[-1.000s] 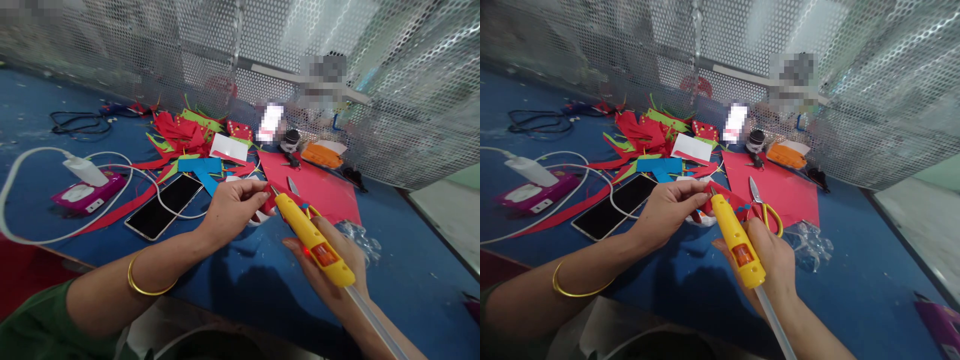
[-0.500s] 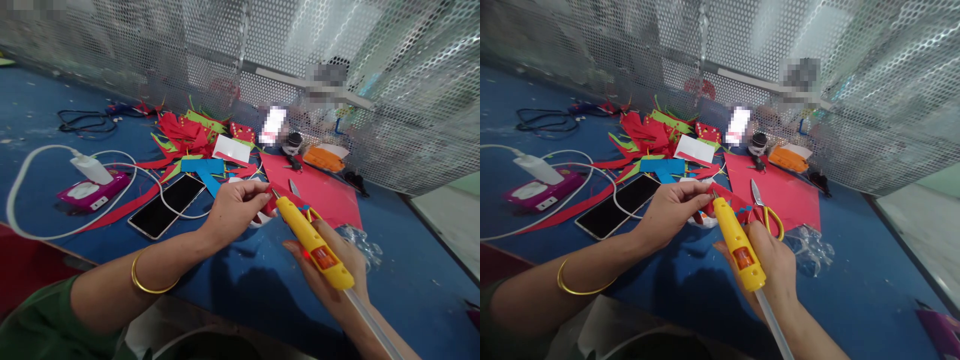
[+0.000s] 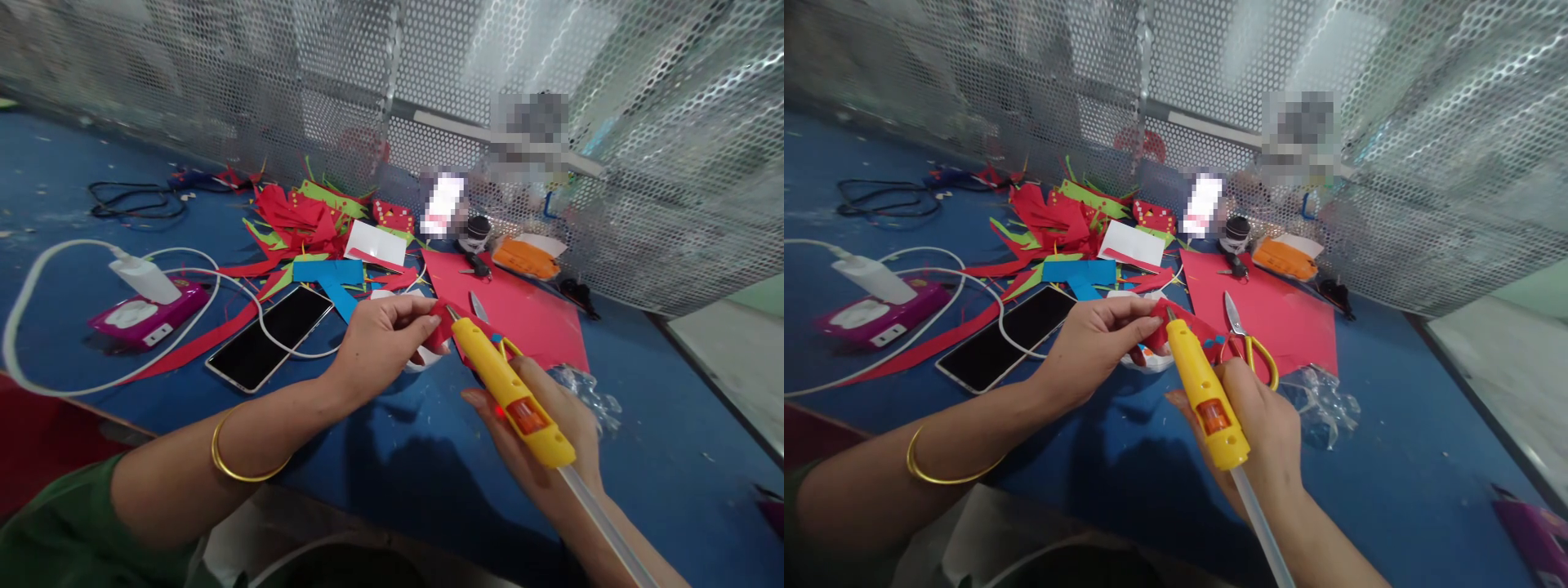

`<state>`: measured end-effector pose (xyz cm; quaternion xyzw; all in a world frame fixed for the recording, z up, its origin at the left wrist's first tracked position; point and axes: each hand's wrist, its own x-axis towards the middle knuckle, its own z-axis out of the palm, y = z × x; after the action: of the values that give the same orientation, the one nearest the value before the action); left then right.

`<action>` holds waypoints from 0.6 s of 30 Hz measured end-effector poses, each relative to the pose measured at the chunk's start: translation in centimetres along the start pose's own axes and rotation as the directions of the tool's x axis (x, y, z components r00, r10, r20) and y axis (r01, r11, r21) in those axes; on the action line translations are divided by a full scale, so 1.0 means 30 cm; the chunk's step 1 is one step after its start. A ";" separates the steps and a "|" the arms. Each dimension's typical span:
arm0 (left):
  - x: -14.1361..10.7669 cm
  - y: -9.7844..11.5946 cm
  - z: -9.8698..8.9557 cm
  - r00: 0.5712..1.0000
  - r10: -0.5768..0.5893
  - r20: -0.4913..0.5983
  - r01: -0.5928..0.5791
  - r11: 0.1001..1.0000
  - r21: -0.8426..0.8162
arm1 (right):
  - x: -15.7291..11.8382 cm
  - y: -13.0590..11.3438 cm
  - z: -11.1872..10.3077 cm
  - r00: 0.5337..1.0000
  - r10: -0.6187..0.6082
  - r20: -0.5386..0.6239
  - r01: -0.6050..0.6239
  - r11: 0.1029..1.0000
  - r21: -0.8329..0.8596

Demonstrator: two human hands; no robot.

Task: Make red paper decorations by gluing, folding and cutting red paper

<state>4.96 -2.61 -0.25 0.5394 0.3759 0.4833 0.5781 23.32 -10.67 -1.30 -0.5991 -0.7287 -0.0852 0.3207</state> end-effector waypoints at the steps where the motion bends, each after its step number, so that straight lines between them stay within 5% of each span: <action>1: 0.001 0.000 -0.001 1.000 0.005 0.000 -0.005 1.000 0.004 | 0.000 -0.002 0.000 0.999 0.007 0.032 -0.008 1.000 0.016; 4: 0.003 0.000 -0.003 1.000 0.023 0.003 -0.023 1.000 0.002 | -0.007 -0.008 -0.004 0.997 0.053 0.055 -0.058 0.994 0.090; 9: 0.006 -0.001 -0.002 1.000 0.016 -0.017 -0.016 1.000 -0.011 | -0.022 -0.003 -0.020 0.985 0.144 -0.090 -0.122 0.969 0.213; 15: 0.011 -0.005 -0.008 0.998 0.027 -0.052 -0.028 1.000 -0.009 | 0.016 0.022 -0.040 0.936 0.327 -0.127 -0.231 0.846 0.480; 18: 0.019 0.000 -0.012 0.997 0.037 -0.075 -0.036 0.999 0.011 | 0.048 0.062 -0.078 0.899 0.359 -0.251 -0.242 0.884 0.400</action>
<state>4.75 -1.97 -0.25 0.5303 0.3896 0.5119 0.5522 25.80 -10.18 0.87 -0.6155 -0.5674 0.0054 0.5470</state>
